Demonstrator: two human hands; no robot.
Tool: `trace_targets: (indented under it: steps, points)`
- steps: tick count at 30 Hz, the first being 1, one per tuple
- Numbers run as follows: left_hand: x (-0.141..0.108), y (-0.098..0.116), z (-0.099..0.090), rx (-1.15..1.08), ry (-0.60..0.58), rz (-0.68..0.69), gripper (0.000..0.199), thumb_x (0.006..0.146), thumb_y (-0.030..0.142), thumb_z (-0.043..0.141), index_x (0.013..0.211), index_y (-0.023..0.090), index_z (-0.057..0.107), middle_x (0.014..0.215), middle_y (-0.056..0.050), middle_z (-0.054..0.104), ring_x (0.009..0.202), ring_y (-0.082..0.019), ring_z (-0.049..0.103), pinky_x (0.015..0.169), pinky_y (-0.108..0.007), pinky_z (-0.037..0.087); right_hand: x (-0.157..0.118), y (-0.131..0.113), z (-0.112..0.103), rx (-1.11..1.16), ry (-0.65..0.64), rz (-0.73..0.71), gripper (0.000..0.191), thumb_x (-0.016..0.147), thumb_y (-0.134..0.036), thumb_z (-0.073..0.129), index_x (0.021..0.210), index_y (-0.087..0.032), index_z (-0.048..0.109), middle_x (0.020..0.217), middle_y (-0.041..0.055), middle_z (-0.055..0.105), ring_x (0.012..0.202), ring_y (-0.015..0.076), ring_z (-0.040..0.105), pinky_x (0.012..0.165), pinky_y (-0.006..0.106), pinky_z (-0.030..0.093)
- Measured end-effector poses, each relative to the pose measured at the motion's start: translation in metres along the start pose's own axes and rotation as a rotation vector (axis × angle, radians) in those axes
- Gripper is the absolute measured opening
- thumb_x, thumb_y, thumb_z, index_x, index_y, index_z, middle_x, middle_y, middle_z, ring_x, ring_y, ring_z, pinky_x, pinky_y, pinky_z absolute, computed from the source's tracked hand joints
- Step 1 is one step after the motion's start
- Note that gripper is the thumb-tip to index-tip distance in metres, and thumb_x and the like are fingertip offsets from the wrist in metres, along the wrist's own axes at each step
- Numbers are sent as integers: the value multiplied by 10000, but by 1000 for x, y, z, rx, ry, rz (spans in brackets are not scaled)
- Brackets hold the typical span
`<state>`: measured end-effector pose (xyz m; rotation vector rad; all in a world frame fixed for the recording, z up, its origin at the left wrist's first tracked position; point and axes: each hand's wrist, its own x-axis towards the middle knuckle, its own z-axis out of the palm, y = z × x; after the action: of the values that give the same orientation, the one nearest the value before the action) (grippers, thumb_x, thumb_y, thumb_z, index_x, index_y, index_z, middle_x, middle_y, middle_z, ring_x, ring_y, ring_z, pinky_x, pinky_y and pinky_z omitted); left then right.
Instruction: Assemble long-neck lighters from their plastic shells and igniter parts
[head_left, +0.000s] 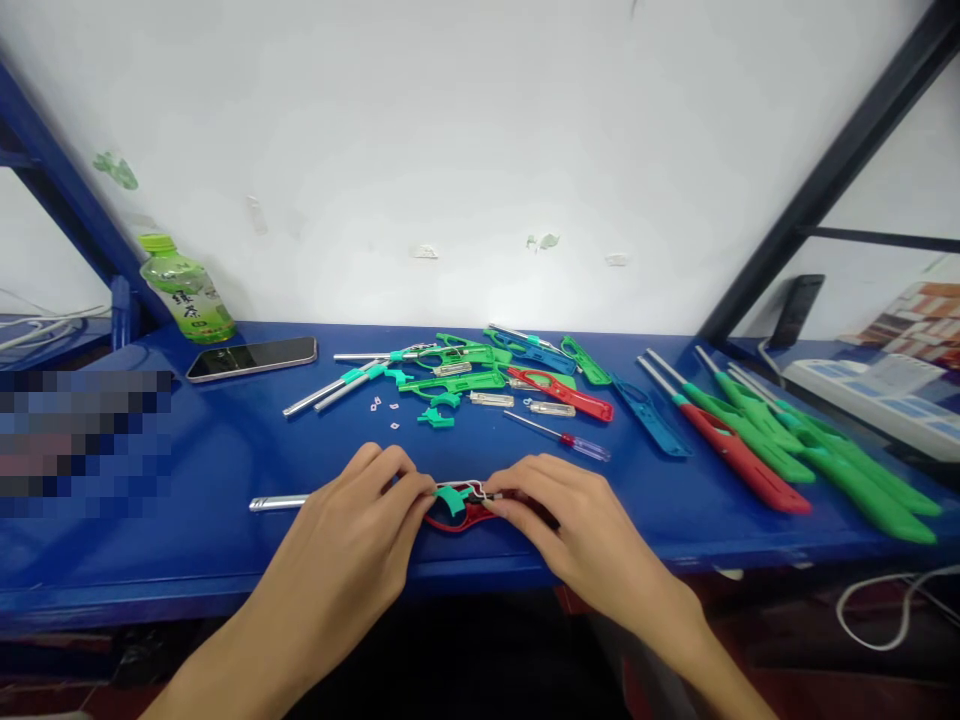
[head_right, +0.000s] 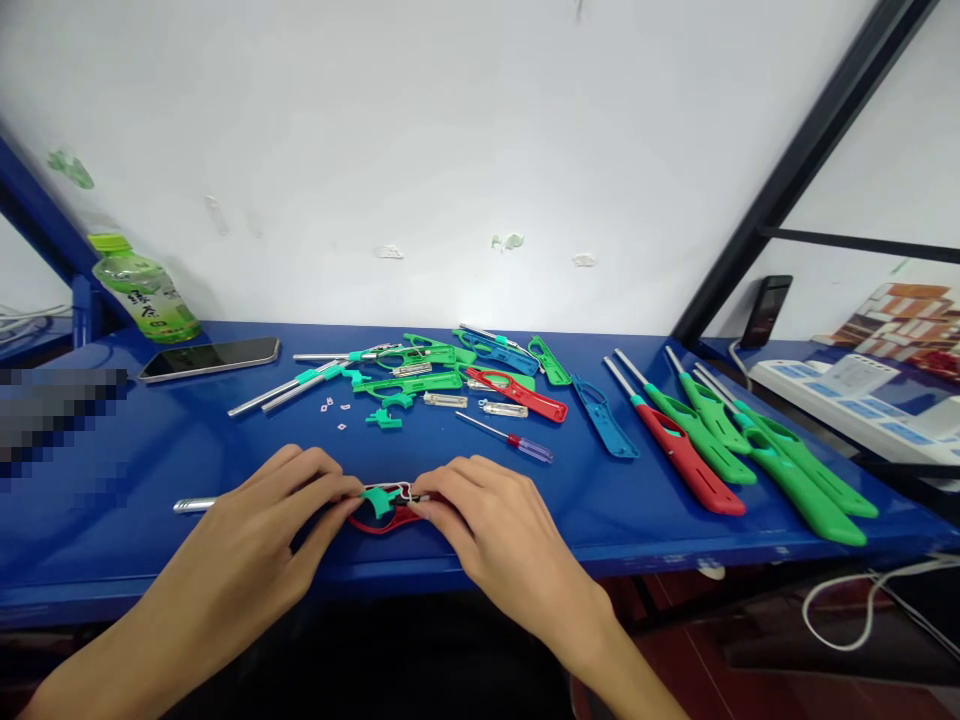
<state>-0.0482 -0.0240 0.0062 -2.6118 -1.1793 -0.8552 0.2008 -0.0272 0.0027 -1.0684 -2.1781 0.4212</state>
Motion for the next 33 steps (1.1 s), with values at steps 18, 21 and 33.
trace_targets:
  steps: [18, 21, 33]
  points:
    - [3, -2, 3, 4, -58, -4, 280, 1112, 171, 415, 967, 185, 654, 941, -41, 639, 839, -223, 537, 714, -359, 461, 1, 2, -1, 38, -37, 55, 69, 1070, -263, 645, 1078, -269, 713, 1069, -19, 776, 976, 173, 713, 883, 305, 529]
    - [3, -1, 5, 10, -61, -1, 268, 1114, 175, 417, 970, 183, 643, 943, -43, 634, 844, -227, 538, 712, -362, 456, 1, 1, -2, 43, -42, 49, 73, 1070, -273, 645, 1063, -267, 718, 1068, -7, 778, 967, 179, 715, 877, 311, 539]
    - [6, 4, -1, 107, -84, 60, 273, 1046, 63, 435, 931, 179, 653, 895, -52, 613, 801, -249, 537, 667, -379, 432, 1, 1, -1, 26, -15, -17, 70, 1065, -255, 651, 1073, -245, 720, 1055, -2, 783, 956, 177, 720, 861, 298, 524]
